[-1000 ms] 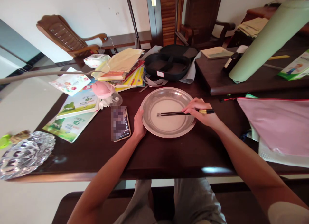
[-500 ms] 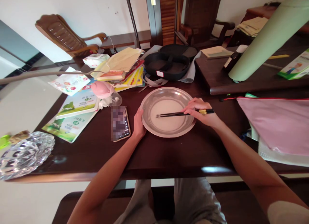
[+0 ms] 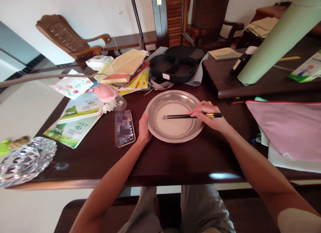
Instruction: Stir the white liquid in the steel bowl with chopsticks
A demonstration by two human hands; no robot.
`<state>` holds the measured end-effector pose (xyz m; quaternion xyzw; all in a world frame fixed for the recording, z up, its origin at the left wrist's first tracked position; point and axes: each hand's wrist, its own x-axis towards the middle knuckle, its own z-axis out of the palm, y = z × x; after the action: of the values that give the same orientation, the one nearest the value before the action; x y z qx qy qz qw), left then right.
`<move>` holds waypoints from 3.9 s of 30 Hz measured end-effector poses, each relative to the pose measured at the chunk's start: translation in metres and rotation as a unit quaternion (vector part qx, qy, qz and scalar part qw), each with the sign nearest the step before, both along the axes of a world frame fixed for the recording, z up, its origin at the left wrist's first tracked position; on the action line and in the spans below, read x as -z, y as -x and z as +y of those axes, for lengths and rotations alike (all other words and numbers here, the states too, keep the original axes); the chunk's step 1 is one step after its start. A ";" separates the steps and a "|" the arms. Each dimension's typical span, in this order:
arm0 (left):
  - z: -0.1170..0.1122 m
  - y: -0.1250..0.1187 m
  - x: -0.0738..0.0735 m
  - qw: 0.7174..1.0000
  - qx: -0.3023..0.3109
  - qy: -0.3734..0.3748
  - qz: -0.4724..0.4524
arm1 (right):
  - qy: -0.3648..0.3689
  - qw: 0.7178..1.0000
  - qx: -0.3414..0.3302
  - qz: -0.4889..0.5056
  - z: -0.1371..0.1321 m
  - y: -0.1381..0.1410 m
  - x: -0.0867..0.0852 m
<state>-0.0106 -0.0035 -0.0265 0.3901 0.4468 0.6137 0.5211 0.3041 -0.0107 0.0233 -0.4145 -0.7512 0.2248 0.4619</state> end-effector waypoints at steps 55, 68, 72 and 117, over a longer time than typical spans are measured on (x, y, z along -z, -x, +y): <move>0.000 0.001 0.000 1.000 0.006 0.002 -0.009 | -0.018 0.997 0.019 0.067 -0.003 -0.004 -0.003; -0.001 -0.003 -0.004 1.000 0.007 -0.001 -0.021 | -0.031 0.996 0.017 0.080 -0.002 -0.010 -0.002; -0.001 -0.003 -0.004 1.000 0.007 0.003 -0.018 | -0.046 0.999 0.012 0.007 0.001 -0.004 0.000; -0.003 -0.004 -0.009 1.000 -0.001 0.010 -0.007 | -0.013 0.999 0.036 0.022 0.000 -0.005 -0.003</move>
<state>-0.0066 -0.0063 -0.0179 0.3802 0.4496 0.6124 0.5275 0.3093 -0.0112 0.0265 -0.4303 -0.7283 0.2072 0.4914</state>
